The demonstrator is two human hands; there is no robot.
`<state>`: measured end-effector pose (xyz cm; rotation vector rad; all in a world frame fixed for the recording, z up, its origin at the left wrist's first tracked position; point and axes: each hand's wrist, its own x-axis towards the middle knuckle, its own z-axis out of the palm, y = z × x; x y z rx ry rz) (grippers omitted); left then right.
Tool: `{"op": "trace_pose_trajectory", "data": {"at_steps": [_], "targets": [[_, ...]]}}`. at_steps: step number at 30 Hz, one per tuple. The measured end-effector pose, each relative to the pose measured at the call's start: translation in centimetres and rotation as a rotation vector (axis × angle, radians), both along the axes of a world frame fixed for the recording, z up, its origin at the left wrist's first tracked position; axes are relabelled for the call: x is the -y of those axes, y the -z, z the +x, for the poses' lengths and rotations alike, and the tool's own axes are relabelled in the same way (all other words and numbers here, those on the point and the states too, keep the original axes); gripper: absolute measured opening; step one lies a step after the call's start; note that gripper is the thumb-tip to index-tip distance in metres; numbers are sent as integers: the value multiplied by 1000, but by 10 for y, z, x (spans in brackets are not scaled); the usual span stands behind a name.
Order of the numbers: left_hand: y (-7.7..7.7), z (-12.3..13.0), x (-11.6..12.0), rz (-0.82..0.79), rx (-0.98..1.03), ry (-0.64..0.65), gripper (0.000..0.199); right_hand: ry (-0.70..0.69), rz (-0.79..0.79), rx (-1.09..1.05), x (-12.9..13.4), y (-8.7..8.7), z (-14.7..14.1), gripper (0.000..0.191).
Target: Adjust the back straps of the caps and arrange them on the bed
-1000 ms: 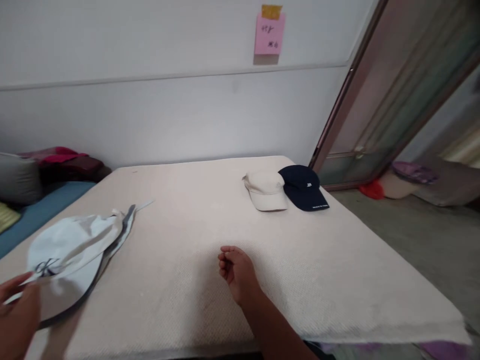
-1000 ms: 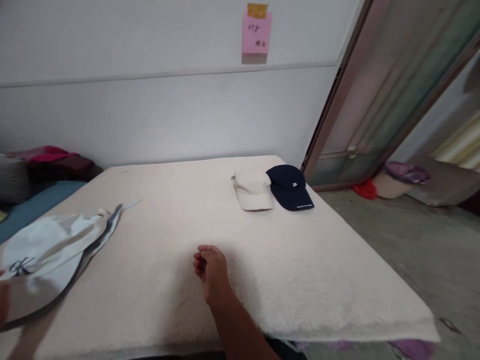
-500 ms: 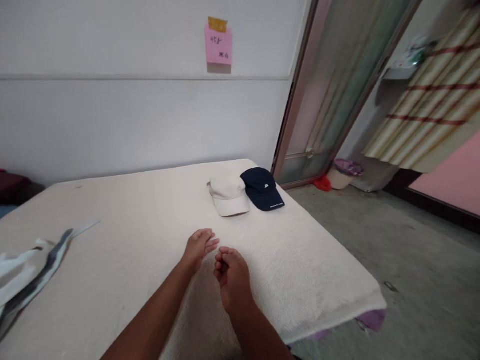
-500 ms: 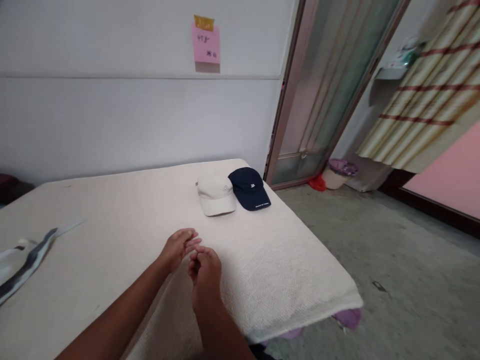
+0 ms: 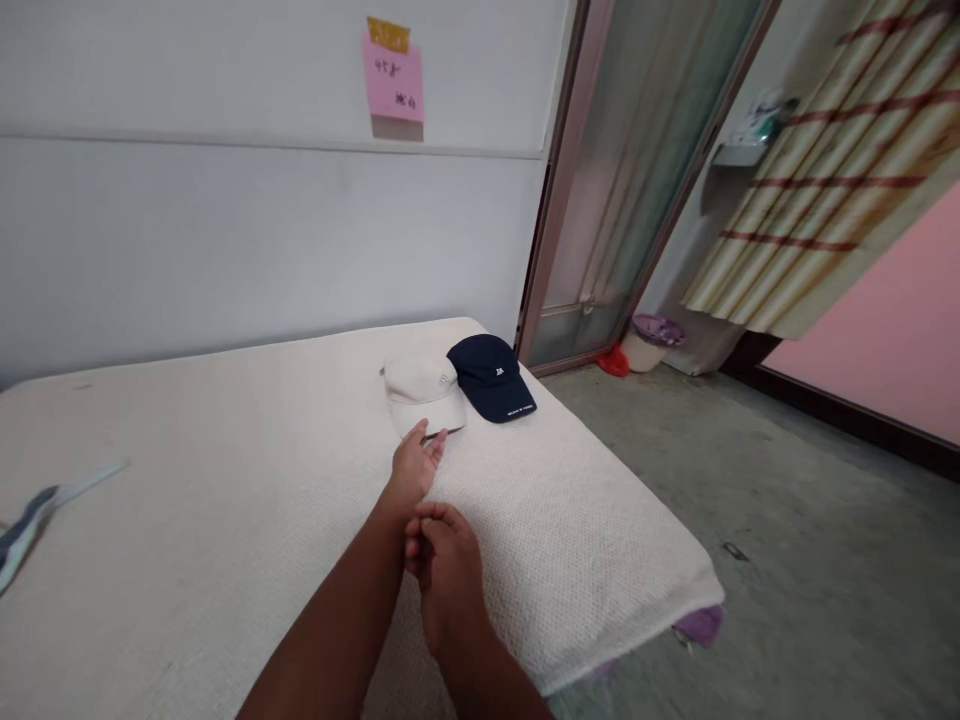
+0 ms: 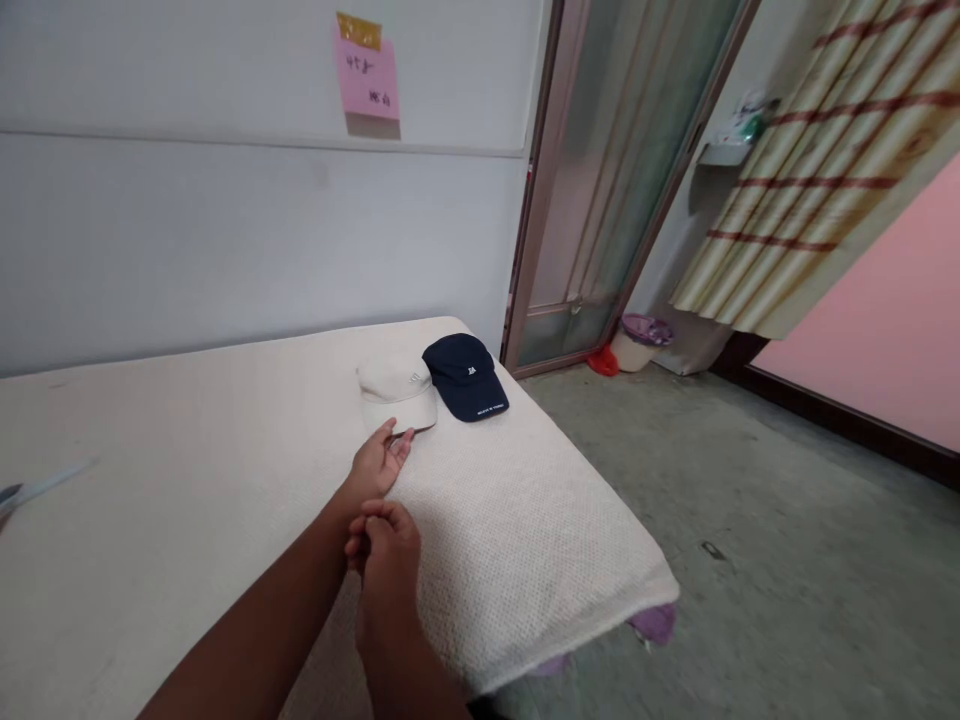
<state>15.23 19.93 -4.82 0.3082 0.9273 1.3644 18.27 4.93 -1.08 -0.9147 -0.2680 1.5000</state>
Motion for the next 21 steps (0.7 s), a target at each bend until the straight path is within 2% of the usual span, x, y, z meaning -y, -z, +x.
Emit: {"op": "trace_pose_trajectory", "data": {"at_steps": [2,5,9,13,17,21], "targets": [[-1,-12,9,-32,14,-36,20,-1,4,-6,0,-1,0,12],[-3,-45,40,-66,13,-104,17,-6,-8,6,-1,-3,0,11],[-10,-102,102,-76,10,-196,27,-66,-23,38,-1,0,0,15],[-21,-147,168,-81,44,-284,24,-131,-42,134,-1,9,-2,17],[-25,-167,215,-74,53,-350,23,-211,-74,235,-4,14,-10,25],[-16,-179,239,-72,2,-386,23,-335,-74,258,-2,12,-30,29]]}}
